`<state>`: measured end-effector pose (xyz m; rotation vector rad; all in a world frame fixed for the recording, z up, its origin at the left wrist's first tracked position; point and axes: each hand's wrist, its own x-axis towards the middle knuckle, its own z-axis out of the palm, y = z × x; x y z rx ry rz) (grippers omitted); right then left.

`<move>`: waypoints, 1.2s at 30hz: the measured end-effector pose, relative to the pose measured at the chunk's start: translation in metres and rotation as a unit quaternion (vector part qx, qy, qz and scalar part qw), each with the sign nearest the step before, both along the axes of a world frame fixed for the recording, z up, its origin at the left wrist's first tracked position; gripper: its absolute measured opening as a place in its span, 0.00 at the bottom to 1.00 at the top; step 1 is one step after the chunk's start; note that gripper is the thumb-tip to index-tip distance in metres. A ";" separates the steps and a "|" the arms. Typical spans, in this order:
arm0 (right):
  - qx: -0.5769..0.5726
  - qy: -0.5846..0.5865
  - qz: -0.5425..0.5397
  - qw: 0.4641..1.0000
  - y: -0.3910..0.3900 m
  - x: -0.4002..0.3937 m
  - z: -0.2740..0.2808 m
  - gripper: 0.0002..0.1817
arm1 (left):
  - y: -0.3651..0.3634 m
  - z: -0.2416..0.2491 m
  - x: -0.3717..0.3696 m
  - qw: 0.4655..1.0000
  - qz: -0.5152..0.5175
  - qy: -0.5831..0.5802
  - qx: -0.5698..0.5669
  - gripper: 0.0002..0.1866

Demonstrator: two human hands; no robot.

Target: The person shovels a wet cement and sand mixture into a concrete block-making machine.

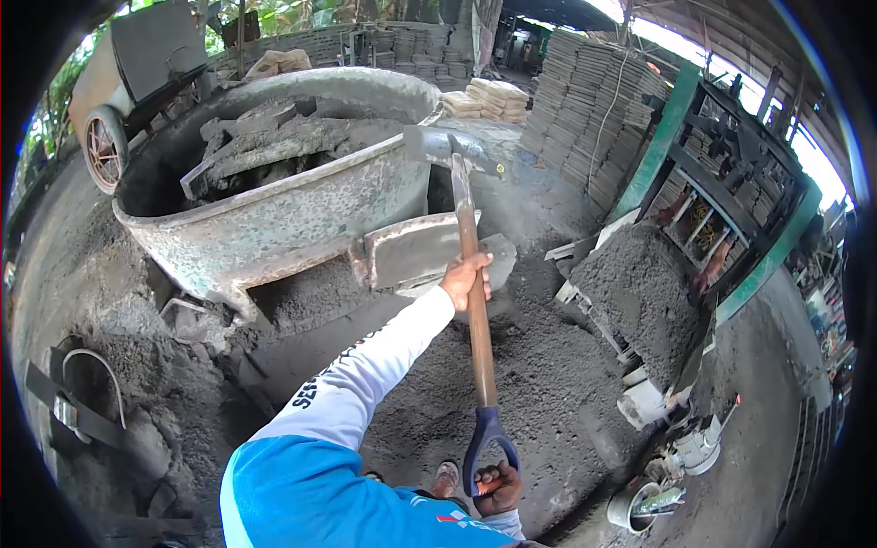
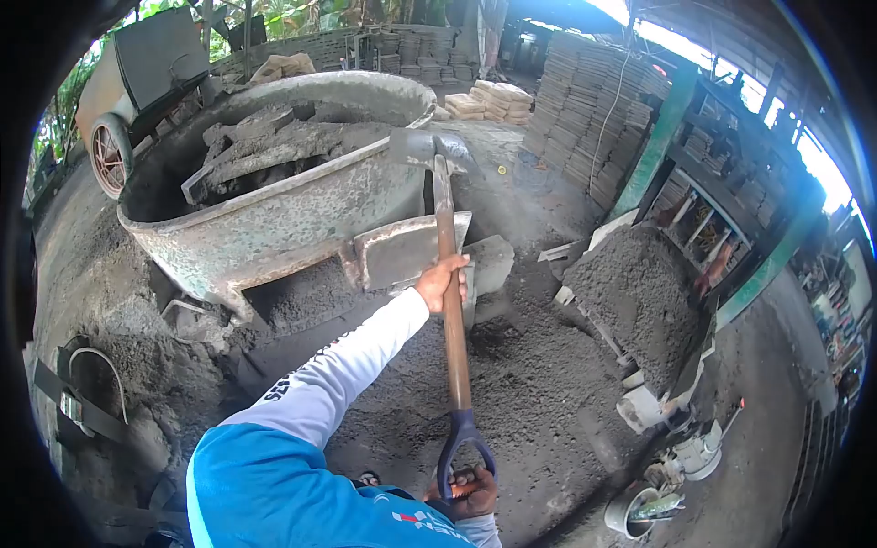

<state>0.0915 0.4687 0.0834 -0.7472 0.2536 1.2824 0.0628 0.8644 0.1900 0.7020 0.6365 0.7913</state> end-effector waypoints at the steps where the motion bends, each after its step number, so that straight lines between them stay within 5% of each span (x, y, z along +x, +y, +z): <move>1: -0.006 -0.010 0.003 1.000 -0.002 0.011 -0.014 0.12 | -0.005 0.001 0.000 1.000 0.008 0.008 -0.006 0.13; 3: -0.022 -0.032 0.028 0.999 -0.012 0.035 -0.054 0.12 | -0.012 -0.005 -0.013 0.999 0.029 -0.021 -0.019 0.11; 9: -0.027 -0.060 0.180 0.981 0.022 0.049 -0.028 0.13 | -0.045 -0.002 -0.159 0.976 0.202 -0.086 -0.003 0.10; 17: 0.069 -0.119 0.407 0.903 0.141 -0.121 0.008 0.15 | -0.060 0.014 -0.456 0.884 0.457 -0.093 0.028 0.12; 23: 0.232 -0.233 0.391 0.859 0.203 -0.128 0.017 0.14 | -0.073 0.036 -0.498 0.862 0.409 -0.247 0.169 0.11; 27: 0.416 -0.090 0.314 0.848 0.233 -0.162 0.109 0.07 | -0.014 0.101 -0.496 0.869 0.434 -0.136 0.193 0.14; 31: 0.558 -0.155 0.316 0.751 0.271 -0.187 0.176 0.09 | 0.026 0.116 -0.481 0.842 0.450 -0.039 0.294 0.20; 34: 0.550 -0.233 0.303 0.742 0.308 -0.215 0.220 0.11 | 0.022 0.114 -0.481 0.837 0.431 0.088 0.325 0.22; 36: 0.556 -0.285 0.303 0.720 0.344 -0.238 0.246 0.12 | 0.036 0.095 -0.505 0.772 0.442 0.222 0.399 0.22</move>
